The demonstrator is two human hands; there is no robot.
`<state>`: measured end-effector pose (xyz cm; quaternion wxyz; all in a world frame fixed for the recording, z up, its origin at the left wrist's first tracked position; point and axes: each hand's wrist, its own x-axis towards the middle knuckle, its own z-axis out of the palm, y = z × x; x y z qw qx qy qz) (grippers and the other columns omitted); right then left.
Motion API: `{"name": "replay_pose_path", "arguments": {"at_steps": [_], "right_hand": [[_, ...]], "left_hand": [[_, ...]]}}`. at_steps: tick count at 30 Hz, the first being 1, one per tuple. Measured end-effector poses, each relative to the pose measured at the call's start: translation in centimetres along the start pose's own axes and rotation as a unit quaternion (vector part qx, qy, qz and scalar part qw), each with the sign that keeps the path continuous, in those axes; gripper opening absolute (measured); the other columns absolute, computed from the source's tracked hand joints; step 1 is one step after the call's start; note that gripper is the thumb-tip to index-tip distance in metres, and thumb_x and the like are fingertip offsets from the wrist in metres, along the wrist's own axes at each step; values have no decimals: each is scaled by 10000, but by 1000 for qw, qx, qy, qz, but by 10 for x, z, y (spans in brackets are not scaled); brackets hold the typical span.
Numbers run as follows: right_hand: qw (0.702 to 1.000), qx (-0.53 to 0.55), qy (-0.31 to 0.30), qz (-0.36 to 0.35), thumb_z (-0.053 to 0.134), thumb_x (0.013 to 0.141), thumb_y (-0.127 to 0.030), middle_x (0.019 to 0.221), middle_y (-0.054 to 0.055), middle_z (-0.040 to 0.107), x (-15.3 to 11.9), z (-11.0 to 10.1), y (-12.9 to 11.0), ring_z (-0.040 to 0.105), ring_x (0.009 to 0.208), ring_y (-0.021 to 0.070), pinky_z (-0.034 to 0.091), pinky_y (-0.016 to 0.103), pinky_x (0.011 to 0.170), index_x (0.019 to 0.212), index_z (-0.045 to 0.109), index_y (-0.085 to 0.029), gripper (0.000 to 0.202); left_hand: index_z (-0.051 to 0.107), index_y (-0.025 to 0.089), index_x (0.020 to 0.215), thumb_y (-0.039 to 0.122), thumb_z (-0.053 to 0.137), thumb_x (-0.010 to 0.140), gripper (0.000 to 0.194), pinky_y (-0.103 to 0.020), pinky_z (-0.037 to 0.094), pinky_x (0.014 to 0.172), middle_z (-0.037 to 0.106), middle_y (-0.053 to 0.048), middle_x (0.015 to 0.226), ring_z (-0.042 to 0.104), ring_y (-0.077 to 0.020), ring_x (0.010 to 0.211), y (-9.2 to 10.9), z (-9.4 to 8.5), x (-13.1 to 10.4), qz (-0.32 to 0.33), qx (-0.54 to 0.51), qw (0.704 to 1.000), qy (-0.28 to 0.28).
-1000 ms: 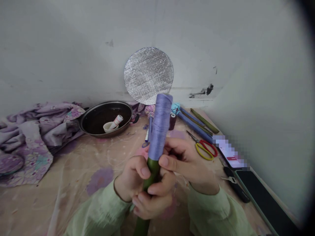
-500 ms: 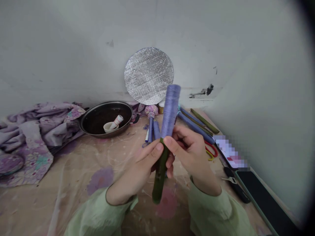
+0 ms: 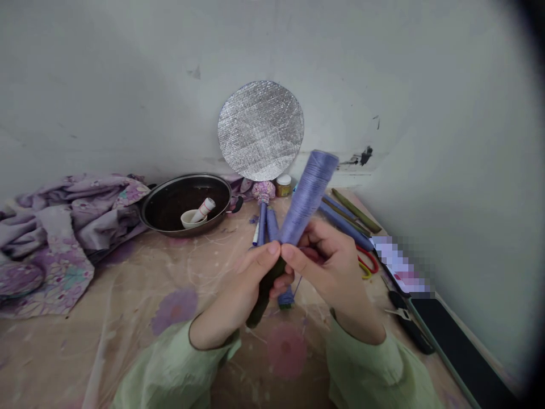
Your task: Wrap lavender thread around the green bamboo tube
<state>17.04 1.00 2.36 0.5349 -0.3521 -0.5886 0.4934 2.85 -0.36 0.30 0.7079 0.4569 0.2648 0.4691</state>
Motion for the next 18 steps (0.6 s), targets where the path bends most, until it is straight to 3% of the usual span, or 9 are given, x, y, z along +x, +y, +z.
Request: {"name": "replay_pose_path", "arguments": {"at_steps": [6,14,18], "right_hand": [[999,-27,-20,-29,777,842,-322,638,-36,616,4,-4,-4,652,542,125,505,219,472,951,697,-191,189],[999,6,-44,-27,713,876,-206,623,-6,713,1,-3,-9,710,567,125,525,188,505,837,669,-180,64],[997,39,-58,-38,667,895,-139,607,-25,717,1,-2,-11,728,594,120,555,182,532,764,611,-197,153]], "left_hand": [[544,167,674,613,733,808,503,-169,210,398,384,80,505,278,-40,423,15,4,2,-74,-99,992,-8],[528,172,645,621,768,751,520,-141,238,392,363,85,498,247,-29,415,27,5,-1,-114,-119,986,-5],[523,173,637,622,780,733,526,-139,226,389,350,88,492,234,-28,416,29,5,-2,-126,-118,985,6]]}}
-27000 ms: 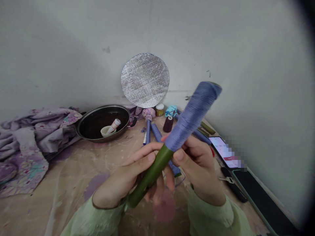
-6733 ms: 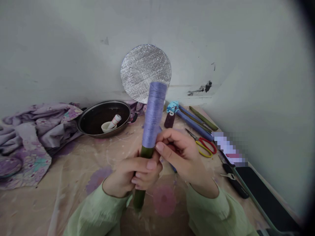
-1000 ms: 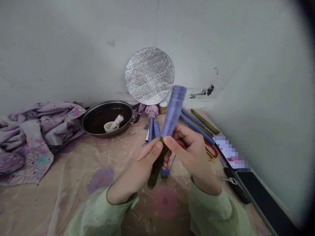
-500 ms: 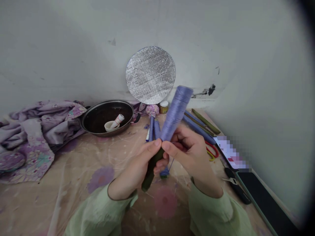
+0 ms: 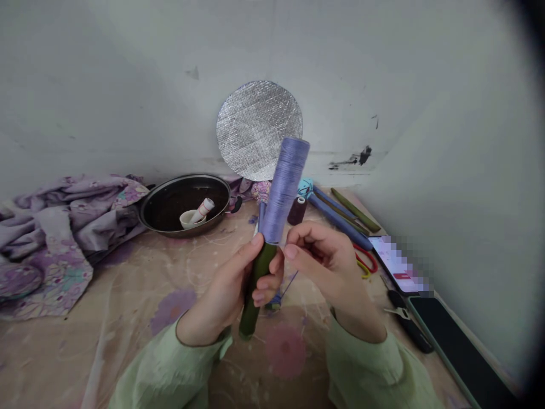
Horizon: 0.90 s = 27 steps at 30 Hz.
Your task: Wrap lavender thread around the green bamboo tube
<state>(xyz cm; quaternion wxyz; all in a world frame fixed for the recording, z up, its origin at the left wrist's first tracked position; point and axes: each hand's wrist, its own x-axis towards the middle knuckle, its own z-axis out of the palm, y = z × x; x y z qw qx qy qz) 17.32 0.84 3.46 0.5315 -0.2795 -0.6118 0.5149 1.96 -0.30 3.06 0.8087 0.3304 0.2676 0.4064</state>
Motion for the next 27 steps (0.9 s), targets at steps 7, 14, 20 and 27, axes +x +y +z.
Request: {"name": "replay_pose_path", "arguments": {"at_steps": [7,14,20,27], "right_hand": [[1000,-1,26,-15,695,889,-168,603,-43,670,-1,0,-1,677,534,123,527,210,480,765,612,-215,157],[999,-26,24,7,719,872,-242,633,-26,634,-3,3,2,591,536,108,452,211,482,780,628,-207,134],[1000,-21,20,7,726,878,-255,654,-24,636,-3,3,4,558,557,101,440,205,500,790,638,-207,133],[1000,-13,24,10,737,882,-274,643,-22,655,-3,2,4,579,556,108,457,212,499,794,638,-210,148]], "left_hand": [[513,174,643,626,739,776,522,-145,178,375,333,88,494,198,-28,412,-3,-3,-1,-13,-9,1000,-25],[515,170,652,600,655,850,493,-159,119,324,304,92,473,171,-25,358,-1,-8,-3,-54,-55,992,-103],[521,173,657,575,589,891,470,-157,144,300,295,90,467,161,-30,339,0,-10,-2,-59,-82,984,-148],[522,179,659,557,665,812,432,-167,131,316,296,83,479,175,-32,357,-4,-9,-4,-27,-45,990,-130]]}}
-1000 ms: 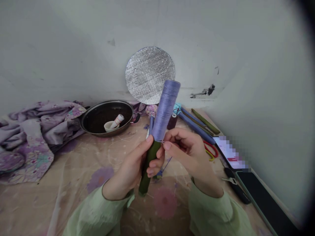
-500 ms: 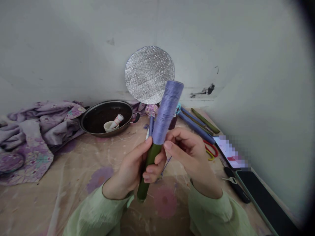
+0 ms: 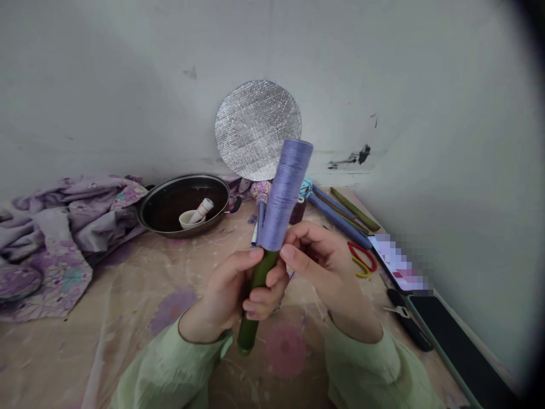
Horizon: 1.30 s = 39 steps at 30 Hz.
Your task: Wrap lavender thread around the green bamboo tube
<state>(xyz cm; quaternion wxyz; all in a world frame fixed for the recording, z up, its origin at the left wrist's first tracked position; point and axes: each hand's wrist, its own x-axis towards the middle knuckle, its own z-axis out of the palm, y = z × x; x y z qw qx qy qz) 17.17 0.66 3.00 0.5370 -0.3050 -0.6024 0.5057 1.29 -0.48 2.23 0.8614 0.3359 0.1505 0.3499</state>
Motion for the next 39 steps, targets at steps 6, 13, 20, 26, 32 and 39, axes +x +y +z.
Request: {"name": "replay_pose_path", "arguments": {"at_steps": [6,13,20,26,32,39], "right_hand": [[1000,2,-20,-12,734,893,-296,651,-27,633,0,0,0,561,561,104,453,210,500,801,639,-216,154],[999,-10,-18,-36,749,896,-358,666,-26,611,0,2,-5,550,567,104,448,208,484,782,637,-216,214],[998,-7,-28,-51,707,939,-336,676,-27,610,-1,3,-4,555,568,101,459,214,511,804,628,-211,200],[998,-16,-44,-40,704,936,-407,709,-20,625,-1,2,0,579,602,116,480,224,531,866,639,-217,213],[993,-16,-120,12,674,949,-450,626,-36,494,0,-3,-1,476,547,143,406,260,479,1118,734,-297,236],[994,-11,-108,11,646,971,-457,711,-14,616,3,-8,2,550,613,146,493,273,592,1015,779,-276,228]], "left_hand": [[495,190,647,538,631,836,419,-162,114,286,267,92,460,130,-25,322,3,-1,0,-24,-31,998,-38],[397,209,598,542,600,823,451,-168,45,270,223,96,417,58,-13,288,5,0,-2,-65,-73,992,-86],[402,219,583,547,614,805,450,-180,57,256,218,94,396,71,-25,276,6,-1,-1,-89,-77,988,-103],[417,231,521,590,649,747,483,-191,41,229,231,85,331,67,-32,222,5,-4,3,-136,-98,976,-139],[451,241,520,670,587,760,510,-222,131,186,200,86,301,60,-50,182,-2,-11,3,-161,-113,958,-211],[496,224,550,614,590,797,471,-194,172,179,260,72,304,129,-53,181,-5,-5,11,-164,-190,946,-207]]}}
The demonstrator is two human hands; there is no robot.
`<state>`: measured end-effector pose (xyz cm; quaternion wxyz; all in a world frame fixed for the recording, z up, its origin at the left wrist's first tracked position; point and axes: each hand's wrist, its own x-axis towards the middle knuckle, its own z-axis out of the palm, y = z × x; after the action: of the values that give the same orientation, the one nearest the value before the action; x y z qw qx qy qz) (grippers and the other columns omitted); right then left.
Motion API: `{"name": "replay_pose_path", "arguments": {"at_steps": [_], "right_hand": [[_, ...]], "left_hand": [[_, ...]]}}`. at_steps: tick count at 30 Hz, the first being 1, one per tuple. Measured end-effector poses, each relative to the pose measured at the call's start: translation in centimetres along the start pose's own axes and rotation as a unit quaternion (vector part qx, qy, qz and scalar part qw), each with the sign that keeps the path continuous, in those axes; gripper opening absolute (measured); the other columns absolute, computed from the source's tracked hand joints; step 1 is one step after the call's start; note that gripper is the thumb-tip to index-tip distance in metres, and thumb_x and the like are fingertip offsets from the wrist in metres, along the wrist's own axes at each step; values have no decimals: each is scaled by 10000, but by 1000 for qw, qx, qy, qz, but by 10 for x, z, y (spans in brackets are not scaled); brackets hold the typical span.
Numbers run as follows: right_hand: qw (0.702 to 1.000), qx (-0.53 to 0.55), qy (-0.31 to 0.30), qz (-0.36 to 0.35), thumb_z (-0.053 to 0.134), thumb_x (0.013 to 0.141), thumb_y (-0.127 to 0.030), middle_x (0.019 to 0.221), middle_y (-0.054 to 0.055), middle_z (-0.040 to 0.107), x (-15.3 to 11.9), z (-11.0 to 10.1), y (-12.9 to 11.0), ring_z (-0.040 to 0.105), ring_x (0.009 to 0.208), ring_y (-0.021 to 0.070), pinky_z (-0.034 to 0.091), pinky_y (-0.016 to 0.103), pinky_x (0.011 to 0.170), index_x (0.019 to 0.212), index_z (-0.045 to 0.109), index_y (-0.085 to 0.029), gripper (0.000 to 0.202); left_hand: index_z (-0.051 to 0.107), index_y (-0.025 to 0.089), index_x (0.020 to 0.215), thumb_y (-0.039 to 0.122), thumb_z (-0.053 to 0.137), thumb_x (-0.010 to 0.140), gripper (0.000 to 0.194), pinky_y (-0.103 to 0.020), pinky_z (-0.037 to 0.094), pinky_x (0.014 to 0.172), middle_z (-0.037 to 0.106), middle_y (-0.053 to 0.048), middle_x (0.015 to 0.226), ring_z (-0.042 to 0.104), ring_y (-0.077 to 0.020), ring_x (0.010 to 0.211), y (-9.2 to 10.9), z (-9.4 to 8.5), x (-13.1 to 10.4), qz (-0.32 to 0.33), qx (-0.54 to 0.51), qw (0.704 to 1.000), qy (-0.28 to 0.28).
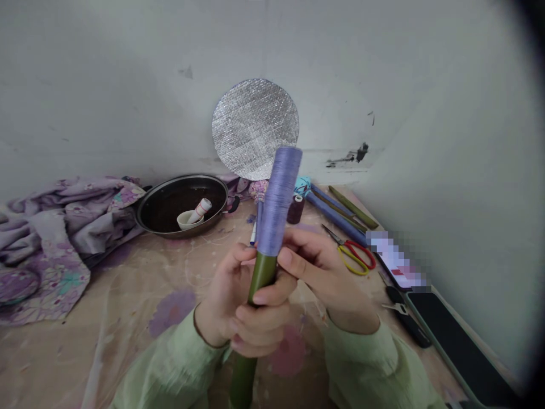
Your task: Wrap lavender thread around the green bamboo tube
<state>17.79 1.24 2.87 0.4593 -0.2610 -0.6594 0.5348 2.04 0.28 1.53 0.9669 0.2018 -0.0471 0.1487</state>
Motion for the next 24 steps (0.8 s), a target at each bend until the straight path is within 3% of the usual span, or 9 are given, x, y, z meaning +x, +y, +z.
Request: {"name": "replay_pose_path", "arguments": {"at_steps": [3,6,9,12,15,19,24], "right_hand": [[1000,-25,17,-7,674,942,-498,697,-9,617,2,-3,1,551,611,140,461,248,529,975,765,-234,282],[999,-28,40,0,707,921,-470,653,-19,602,3,-3,0,558,561,119,446,221,473,943,729,-199,273],[997,11,71,17,700,928,-407,621,-45,611,3,1,2,617,488,112,506,214,445,994,668,-187,232],[993,44,101,41,697,922,-399,570,-85,567,4,5,7,606,397,109,521,209,376,1006,620,-192,236],[992,25,112,54,714,899,-380,600,-80,564,5,7,10,636,436,116,564,217,404,990,621,-197,224],[993,-13,113,32,717,890,-351,611,-67,558,5,8,10,642,506,123,585,231,466,961,622,-202,191],[997,54,58,14,723,904,-337,653,-49,626,6,7,11,674,536,132,579,240,498,1014,583,-206,221]], "left_hand": [[564,199,608,561,624,773,402,-186,196,195,323,69,351,192,-58,205,3,-3,2,21,21,999,34],[613,166,645,592,593,793,451,-194,361,290,426,31,407,352,-83,281,6,-6,1,64,91,988,109],[659,133,691,548,604,838,444,-220,517,523,580,-32,518,569,-128,480,7,-4,1,169,238,921,257],[651,133,730,540,634,873,432,-244,510,611,632,-37,644,603,-137,598,4,-3,3,242,348,839,341],[616,154,774,580,612,915,448,-204,388,505,531,26,641,479,-87,538,-2,-7,3,277,386,803,361],[599,162,745,563,519,975,470,-200,281,441,438,52,595,363,-67,485,-6,-16,0,280,398,802,347],[574,170,681,594,480,969,522,-192,248,400,403,55,543,327,-63,444,-4,-16,-4,276,406,798,348]]}}
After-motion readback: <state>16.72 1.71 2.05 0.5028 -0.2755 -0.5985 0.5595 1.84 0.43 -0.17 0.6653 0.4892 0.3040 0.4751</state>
